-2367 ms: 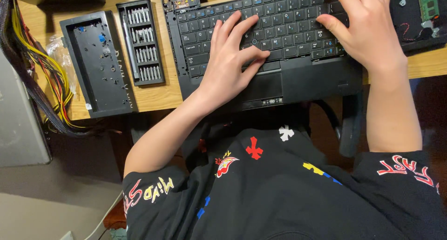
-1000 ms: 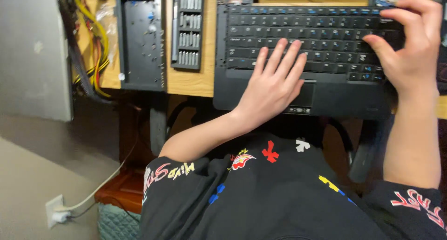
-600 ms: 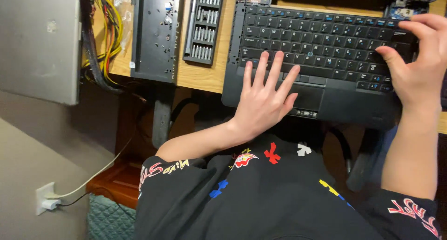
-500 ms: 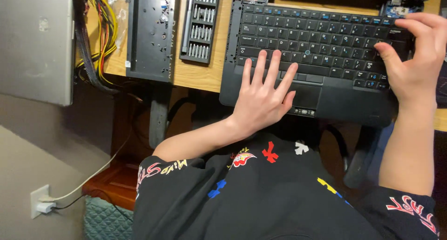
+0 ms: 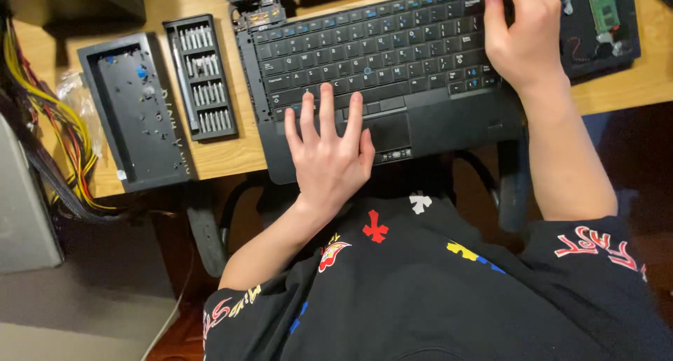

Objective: The recorder is repairing a laptop by reconnecting internal ribbon cables, installing a keyboard, and snapping the bezel into place.

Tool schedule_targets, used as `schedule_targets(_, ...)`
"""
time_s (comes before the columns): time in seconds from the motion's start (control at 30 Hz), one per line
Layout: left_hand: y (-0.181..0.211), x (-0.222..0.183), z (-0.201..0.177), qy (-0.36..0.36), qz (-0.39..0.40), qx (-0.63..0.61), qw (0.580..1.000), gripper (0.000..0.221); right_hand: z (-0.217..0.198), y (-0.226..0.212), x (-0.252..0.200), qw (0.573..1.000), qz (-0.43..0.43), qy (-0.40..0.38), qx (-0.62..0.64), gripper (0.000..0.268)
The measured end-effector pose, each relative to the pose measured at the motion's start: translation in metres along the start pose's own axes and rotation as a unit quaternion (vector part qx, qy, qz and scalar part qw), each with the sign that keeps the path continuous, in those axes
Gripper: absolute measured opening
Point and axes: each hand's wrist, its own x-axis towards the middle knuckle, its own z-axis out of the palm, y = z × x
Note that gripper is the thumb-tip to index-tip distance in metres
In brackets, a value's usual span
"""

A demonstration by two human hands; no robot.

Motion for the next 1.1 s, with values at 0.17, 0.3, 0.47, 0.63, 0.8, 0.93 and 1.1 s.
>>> schedule_targets(0.17,-0.001,0.001,-0.001,-0.003,-0.004,0.011,1.000,0.052,0.006,0.012,-0.012,0.999,0.013,-0.001,-0.051,0.019)
schedule_targets(0.3,-0.009,0.006,-0.003,0.001,0.002,-0.006,1.000,0.053,-0.004,-0.022,0.004,0.989,-0.024,-0.062,-0.130,0.009)
schedule_targets(0.47,-0.035,0.019,-0.003,-0.052,0.009,-0.066,0.996,0.049,0.005,-0.036,-0.025,0.970,-0.036,-0.099,-0.217,0.030)
schedule_targets(0.63,-0.044,0.041,-0.012,0.020,0.059,-0.056,0.996,0.034,-0.007,-0.036,-0.021,0.974,-0.004,-0.140,-0.176,0.034)
schedule_targets(0.8,-0.056,0.046,-0.015,-0.036,0.063,-0.068,0.995,0.038,-0.012,-0.036,-0.020,0.970,-0.016,-0.159,-0.182,0.039)
schedule_targets(0.93,-0.059,0.051,-0.021,-0.039,0.069,-0.079,0.994,0.054,-0.008,-0.037,-0.022,0.971,-0.023,-0.152,-0.182,0.041)
schedule_targets(1.1,-0.070,0.055,-0.016,-0.067,0.067,-0.066,0.993,0.037,-0.005,-0.036,-0.024,0.980,-0.012,-0.132,-0.151,0.039)
